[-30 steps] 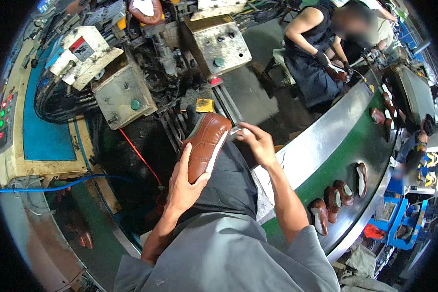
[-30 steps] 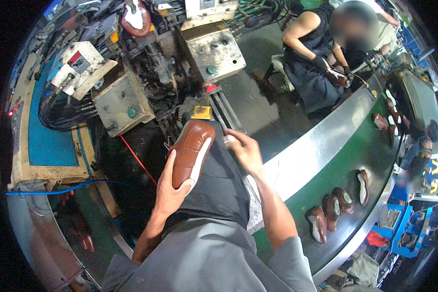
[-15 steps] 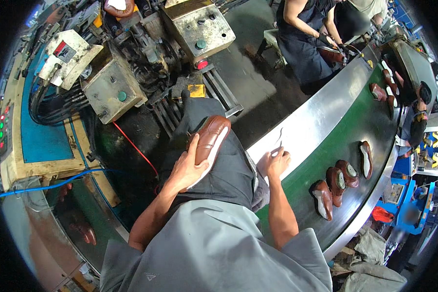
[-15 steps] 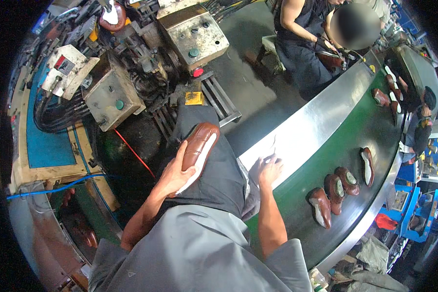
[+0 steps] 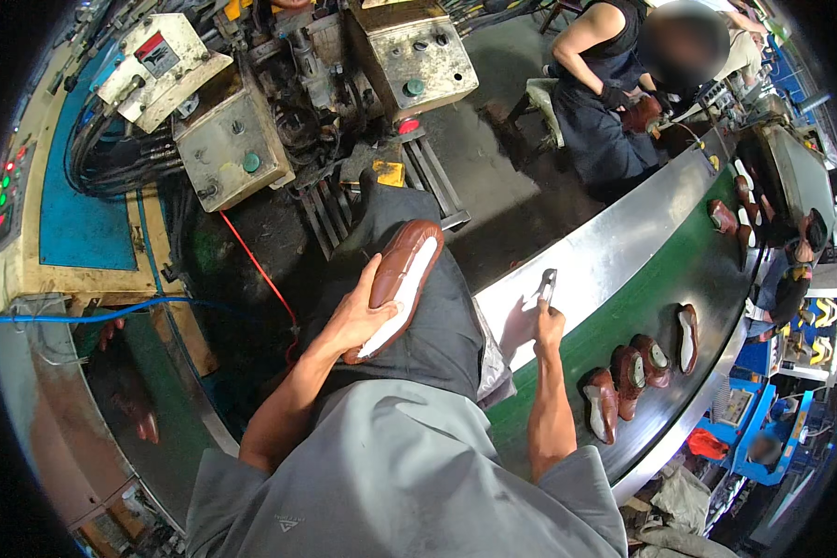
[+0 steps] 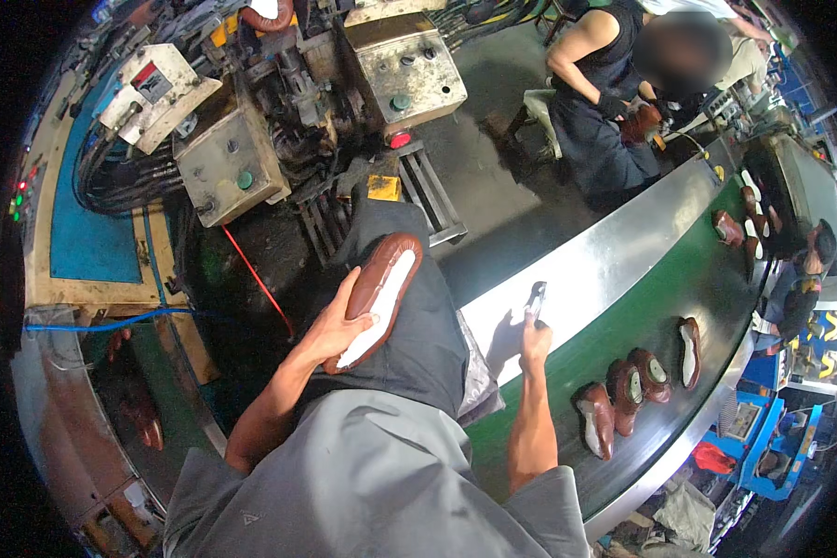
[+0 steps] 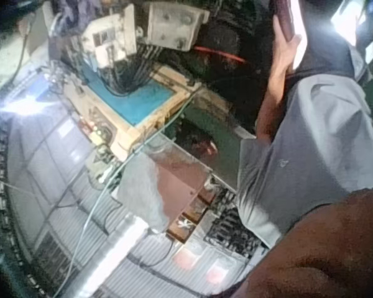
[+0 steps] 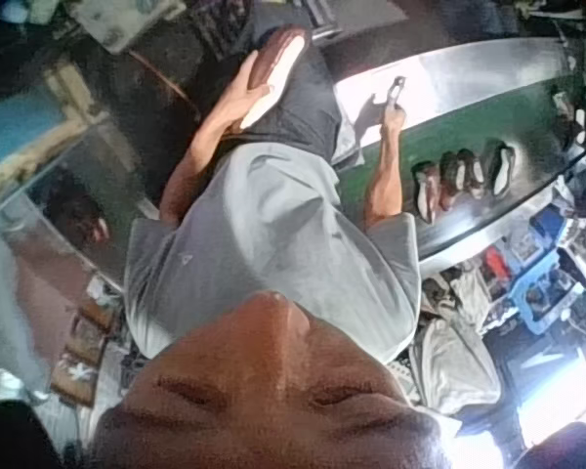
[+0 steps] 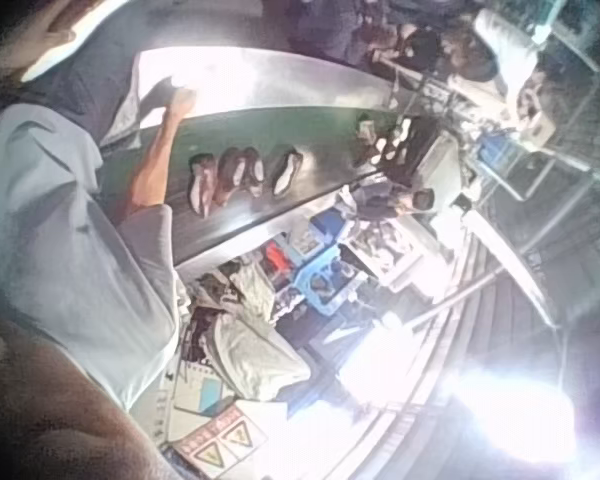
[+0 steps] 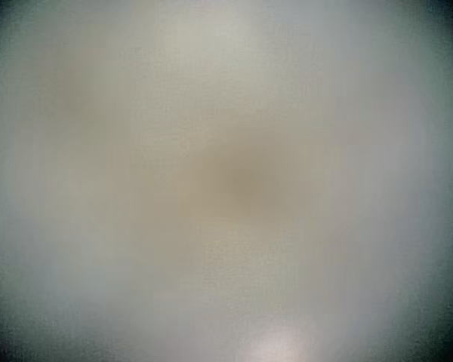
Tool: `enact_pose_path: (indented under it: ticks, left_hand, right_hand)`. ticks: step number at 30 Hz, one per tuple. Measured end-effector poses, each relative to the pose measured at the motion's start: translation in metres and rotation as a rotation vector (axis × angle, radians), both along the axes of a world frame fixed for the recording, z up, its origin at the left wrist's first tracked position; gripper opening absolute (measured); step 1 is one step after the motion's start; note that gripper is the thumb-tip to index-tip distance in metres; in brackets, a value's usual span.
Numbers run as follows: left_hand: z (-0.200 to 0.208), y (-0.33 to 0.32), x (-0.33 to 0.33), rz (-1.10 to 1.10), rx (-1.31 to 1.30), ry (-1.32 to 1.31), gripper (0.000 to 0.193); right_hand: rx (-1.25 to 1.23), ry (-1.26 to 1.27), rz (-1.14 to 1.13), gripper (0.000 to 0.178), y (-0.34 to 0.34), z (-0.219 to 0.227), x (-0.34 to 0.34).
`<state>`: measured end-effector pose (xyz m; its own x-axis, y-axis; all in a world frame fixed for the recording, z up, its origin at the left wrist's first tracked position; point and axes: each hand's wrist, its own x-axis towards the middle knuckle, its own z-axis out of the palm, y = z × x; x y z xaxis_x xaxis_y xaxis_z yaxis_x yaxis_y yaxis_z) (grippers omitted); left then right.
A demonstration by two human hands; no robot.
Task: Operating a specialized lasting machine to shape and attach shoe uppers in a factory setting.
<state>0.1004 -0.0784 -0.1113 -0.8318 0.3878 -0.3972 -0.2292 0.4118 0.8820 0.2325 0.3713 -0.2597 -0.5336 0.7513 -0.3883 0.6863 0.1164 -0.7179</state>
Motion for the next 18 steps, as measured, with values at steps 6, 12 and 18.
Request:
enact_pose_path:
  ticks: [6, 12, 18]
  left_hand:
    - [0.015, 0.004, -0.005, -0.03, -0.052, -0.046, 0.106]
    - [0.014, 0.002, -0.006, -0.009, -0.046, -0.055, 0.105]
    - [-0.013, -0.008, -0.007, -0.01, 0.086, -0.018, 0.104]
  right_hand:
    - [0.186, 0.199, 0.522, 0.025, -0.086, 0.077, -0.052]
    - [0.163, 0.653, 0.568, 0.027, -0.184, 0.214, -0.14]
    - [0.64, -0.03, 1.146, 0.03, -0.151, 0.169, -0.168]
